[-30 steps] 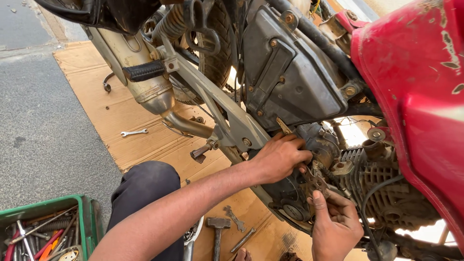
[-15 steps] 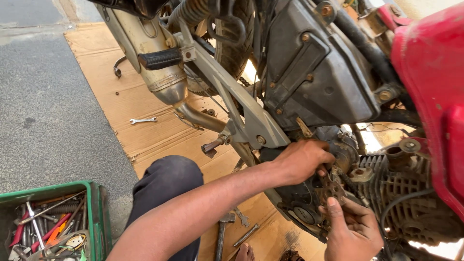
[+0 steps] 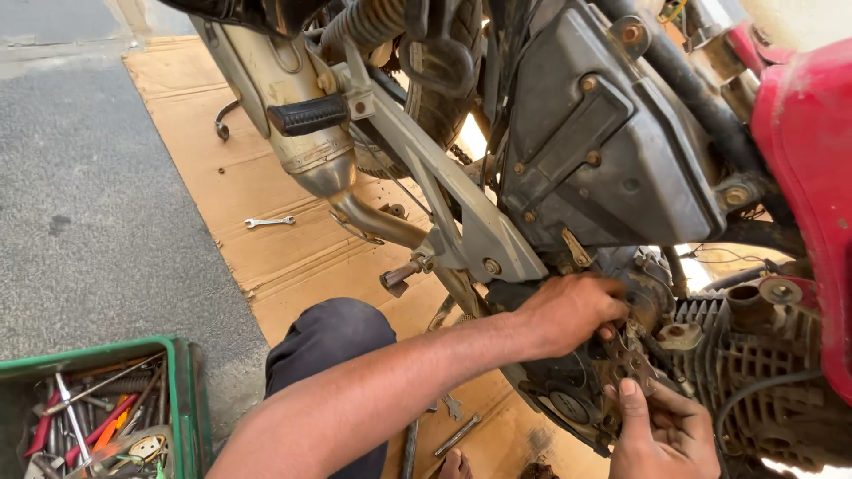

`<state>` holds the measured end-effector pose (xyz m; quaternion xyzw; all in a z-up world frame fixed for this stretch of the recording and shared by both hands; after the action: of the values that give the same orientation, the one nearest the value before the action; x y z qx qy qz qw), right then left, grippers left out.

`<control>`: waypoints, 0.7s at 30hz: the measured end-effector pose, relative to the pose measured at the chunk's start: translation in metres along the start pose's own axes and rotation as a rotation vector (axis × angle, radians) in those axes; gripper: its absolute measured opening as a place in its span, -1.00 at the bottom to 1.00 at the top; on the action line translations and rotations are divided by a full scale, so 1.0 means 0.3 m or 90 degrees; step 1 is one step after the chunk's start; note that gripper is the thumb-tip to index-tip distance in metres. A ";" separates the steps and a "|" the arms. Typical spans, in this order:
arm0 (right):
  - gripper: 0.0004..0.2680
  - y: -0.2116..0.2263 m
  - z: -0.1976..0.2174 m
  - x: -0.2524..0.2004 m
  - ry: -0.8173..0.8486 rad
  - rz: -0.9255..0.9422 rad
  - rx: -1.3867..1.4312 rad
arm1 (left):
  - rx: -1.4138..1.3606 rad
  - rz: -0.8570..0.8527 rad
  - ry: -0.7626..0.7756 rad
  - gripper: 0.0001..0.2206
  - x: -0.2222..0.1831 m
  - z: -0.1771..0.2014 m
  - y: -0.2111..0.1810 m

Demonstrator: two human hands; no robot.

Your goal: The person kneels beside a red motorcycle and works on the engine area near the sprocket cover, using a wrench to loosen fasteners and by hand to pull off the engine cover and handle the removed part. A toolbox sits on the cardboard-covered ground nearby.

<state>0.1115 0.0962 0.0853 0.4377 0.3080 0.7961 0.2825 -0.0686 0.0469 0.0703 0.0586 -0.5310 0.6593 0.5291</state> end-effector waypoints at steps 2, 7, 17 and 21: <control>-0.85 0.004 0.003 0.003 0.000 0.006 0.013 | -0.014 -0.008 -0.012 -0.90 -0.004 0.008 -0.009; -0.81 0.024 0.047 0.016 0.021 -0.004 0.001 | 0.010 -0.033 0.068 -0.88 0.039 0.053 -0.036; -0.78 -0.053 0.082 0.004 -0.019 -0.029 -0.019 | 0.099 -0.140 0.121 -0.86 0.060 0.030 -0.052; -0.80 -0.050 0.063 -0.017 -0.018 -0.025 -0.001 | 0.165 -0.157 0.124 -0.93 0.054 0.013 -0.034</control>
<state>0.1330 0.1069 0.0795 0.4425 0.3120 0.7843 0.3029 -0.0698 0.0528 0.0888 0.1269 -0.3771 0.6546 0.6427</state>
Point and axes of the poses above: each hand's wrist, its own x-axis towards the middle knuckle, its own z-axis out of the back of the hand, y = z × x, the point moved 4 cm from there along x, towards the middle knuckle, and after that the axes turned 2 degrees about z, right-handed, at the moved point
